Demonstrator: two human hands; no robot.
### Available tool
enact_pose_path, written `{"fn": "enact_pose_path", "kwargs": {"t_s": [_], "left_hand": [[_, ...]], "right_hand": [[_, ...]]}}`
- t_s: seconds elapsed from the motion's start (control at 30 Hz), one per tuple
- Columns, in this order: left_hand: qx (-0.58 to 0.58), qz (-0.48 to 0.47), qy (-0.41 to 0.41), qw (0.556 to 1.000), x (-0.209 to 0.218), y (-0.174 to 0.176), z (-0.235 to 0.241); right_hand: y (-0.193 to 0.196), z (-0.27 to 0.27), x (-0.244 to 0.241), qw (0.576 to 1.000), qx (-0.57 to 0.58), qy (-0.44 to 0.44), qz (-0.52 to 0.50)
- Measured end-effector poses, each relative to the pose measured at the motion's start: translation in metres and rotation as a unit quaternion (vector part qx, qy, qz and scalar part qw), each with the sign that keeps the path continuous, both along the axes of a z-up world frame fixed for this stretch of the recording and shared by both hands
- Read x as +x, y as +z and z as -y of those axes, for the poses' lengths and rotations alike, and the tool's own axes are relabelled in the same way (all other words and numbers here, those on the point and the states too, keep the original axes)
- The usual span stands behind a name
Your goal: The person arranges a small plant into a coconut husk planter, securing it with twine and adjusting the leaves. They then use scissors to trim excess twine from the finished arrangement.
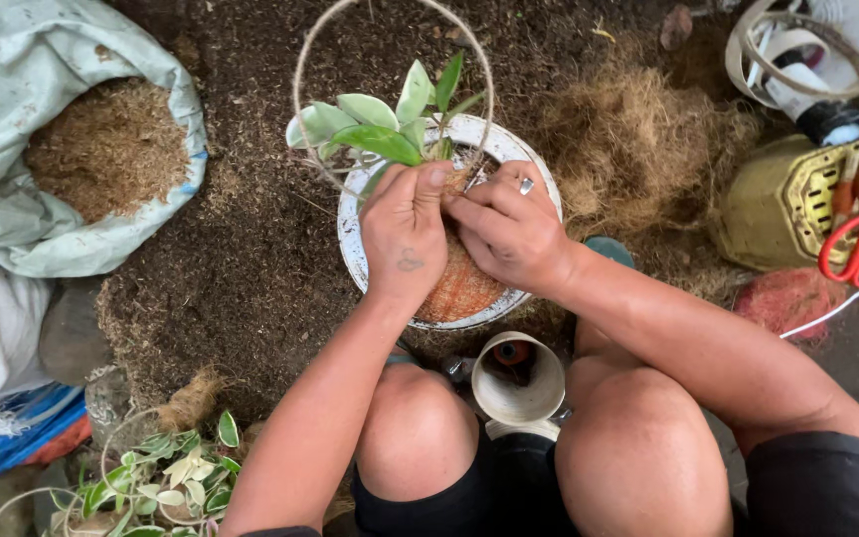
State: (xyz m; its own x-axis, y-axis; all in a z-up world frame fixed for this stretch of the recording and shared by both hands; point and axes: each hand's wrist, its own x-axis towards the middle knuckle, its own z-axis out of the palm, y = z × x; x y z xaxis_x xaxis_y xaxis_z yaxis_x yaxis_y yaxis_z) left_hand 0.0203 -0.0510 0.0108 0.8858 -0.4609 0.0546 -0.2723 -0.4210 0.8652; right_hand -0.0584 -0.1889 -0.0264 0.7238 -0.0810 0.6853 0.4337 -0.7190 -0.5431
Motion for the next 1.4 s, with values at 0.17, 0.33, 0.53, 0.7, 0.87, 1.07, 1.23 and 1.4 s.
{"fn": "enact_pose_path", "kwargs": {"t_s": [0.17,0.33,0.53,0.7,0.87,1.07,1.23,1.4], "left_hand": [[0.023,0.057,-0.006,0.998,-0.002,0.001,0.002],[0.016,0.068,-0.013,0.997,0.000,0.001,0.002],[-0.032,0.091,-0.085,0.992,0.000,0.001,-0.014],[-0.106,0.096,-0.054,0.988,-0.003,0.002,-0.024],[0.084,0.220,-0.105,0.966,-0.009,0.010,-0.041],[0.092,0.191,-0.103,0.972,-0.011,0.009,-0.032],[0.072,0.107,-0.121,0.984,-0.005,0.013,-0.036],[0.000,0.063,-0.128,0.990,0.003,0.011,-0.035]], "right_hand": [[0.008,0.003,0.000,0.998,-0.064,-0.004,-0.014],[0.014,0.001,0.001,0.988,0.009,0.031,-0.151],[0.008,0.019,0.017,0.745,0.438,0.172,-0.472],[0.000,0.018,0.021,0.672,0.528,0.170,-0.491],[-0.002,0.018,0.014,0.663,0.556,0.137,-0.481],[0.002,0.014,0.011,0.680,0.552,0.127,-0.465],[0.006,0.015,0.010,0.687,0.546,0.111,-0.467],[0.010,0.011,0.011,0.713,0.518,0.097,-0.463]]}}
